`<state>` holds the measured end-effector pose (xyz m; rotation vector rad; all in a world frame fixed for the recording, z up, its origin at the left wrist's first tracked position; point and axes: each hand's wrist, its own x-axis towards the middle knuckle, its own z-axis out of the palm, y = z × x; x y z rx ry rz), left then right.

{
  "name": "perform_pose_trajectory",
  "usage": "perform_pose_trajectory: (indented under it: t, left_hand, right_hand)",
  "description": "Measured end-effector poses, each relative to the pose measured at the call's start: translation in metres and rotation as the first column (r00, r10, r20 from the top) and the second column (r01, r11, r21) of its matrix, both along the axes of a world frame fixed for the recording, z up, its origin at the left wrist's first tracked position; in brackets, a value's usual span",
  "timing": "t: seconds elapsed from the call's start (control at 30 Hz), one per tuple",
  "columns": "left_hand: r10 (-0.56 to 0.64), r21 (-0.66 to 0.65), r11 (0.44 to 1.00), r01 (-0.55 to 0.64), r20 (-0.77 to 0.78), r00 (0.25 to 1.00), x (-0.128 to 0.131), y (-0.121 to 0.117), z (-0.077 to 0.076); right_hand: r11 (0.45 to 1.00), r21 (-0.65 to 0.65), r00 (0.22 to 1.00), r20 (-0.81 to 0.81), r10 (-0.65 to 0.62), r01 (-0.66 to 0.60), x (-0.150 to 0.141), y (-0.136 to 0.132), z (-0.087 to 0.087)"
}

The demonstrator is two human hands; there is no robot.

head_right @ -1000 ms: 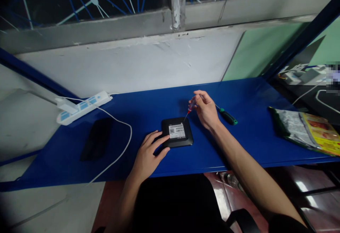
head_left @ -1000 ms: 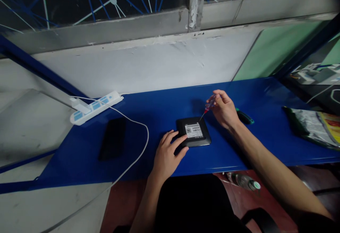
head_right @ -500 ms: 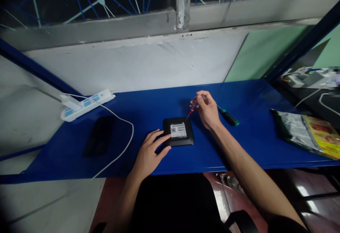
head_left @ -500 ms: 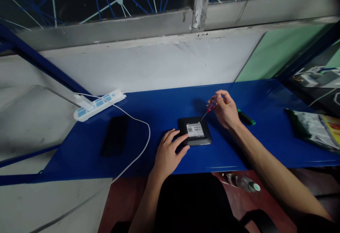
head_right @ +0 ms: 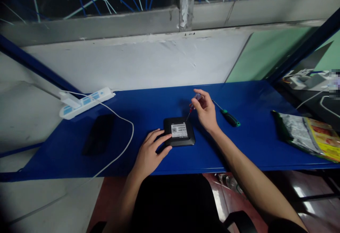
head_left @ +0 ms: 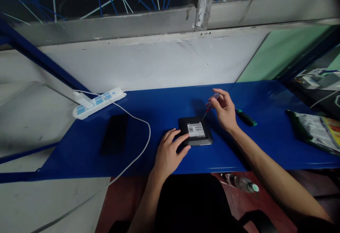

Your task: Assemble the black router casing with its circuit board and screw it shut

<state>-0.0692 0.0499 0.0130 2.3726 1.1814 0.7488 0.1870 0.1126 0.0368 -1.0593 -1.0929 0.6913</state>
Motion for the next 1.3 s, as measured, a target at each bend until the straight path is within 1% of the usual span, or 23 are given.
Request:
perform_pose_trajectory:
  t: [0.1,0.2,0.3,0.37,0.47,0.53,0.6,0.7,0.83,0.93,1.0,1.1,1.17,1.3]
  left_hand:
    - [0.009,0.004,1.000,-0.009,0.001,1.000,0.000,-0.001,0.000]
    - [0.022,0.010,1.000,-0.022,-0.010,1.000,0.000,-0.001,0.001]
    - [0.033,0.017,0.999,-0.032,-0.022,0.999,0.002,0.000,0.002]
    - [0.039,0.018,0.999,-0.039,-0.021,0.999,0.003,0.000,0.002]
    - [0.055,0.029,0.998,-0.055,-0.016,0.998,0.005,0.001,0.002]
    - [0.065,0.041,0.997,-0.064,-0.018,0.998,0.005,0.002,0.002]
    - [0.069,0.051,0.996,-0.068,-0.018,0.997,0.006,0.003,0.002]
    - [0.070,0.059,0.996,-0.069,-0.021,0.997,0.007,0.004,0.002]
    - [0.076,0.065,0.995,-0.073,-0.040,0.996,0.008,0.003,0.002]
    - [0.080,0.071,0.995,-0.076,-0.054,0.995,0.008,0.003,0.002]
    - [0.083,0.080,0.994,-0.078,-0.061,0.995,0.008,0.003,0.001]
    - [0.081,0.087,0.993,-0.075,-0.069,0.994,0.009,0.004,0.000]
    - [0.078,0.090,0.993,-0.072,-0.071,0.994,0.008,0.004,-0.001]
    - [0.067,0.083,0.995,-0.062,-0.049,0.997,0.006,0.003,-0.001]
  right_hand:
    - [0.997,0.027,0.995,0.059,-0.076,0.074,-0.002,0.000,0.000]
    - [0.991,0.051,0.991,0.047,-0.127,0.125,0.000,0.000,0.002]
    - [0.989,0.062,0.990,0.031,-0.138,0.136,0.003,-0.001,0.005]
    - [0.991,0.070,0.991,0.058,-0.121,0.117,0.003,-0.002,0.006]
    - [0.997,0.067,0.991,0.130,-0.039,0.031,0.000,-0.005,0.006]
    - [0.999,0.038,0.981,0.189,0.032,-0.039,-0.003,-0.009,0.005]
    - [0.997,0.005,0.967,0.243,0.076,-0.080,-0.005,-0.012,0.003]
    - [0.996,-0.009,0.953,0.291,0.089,-0.090,-0.006,-0.017,0.001]
    - [0.996,0.006,0.952,0.297,0.078,-0.083,-0.004,-0.021,-0.001]
    - [0.997,0.017,0.963,0.259,0.071,-0.078,-0.005,-0.025,0.000]
    - [0.997,0.027,0.977,0.201,0.072,-0.079,-0.006,-0.028,0.000]
    - [0.998,0.045,0.998,0.049,0.036,-0.038,-0.007,-0.032,-0.001]
    - [0.999,0.038,0.998,-0.057,0.021,-0.019,-0.006,-0.033,-0.004]
    - [0.999,-0.001,0.981,-0.189,0.047,-0.049,-0.005,-0.031,-0.011]
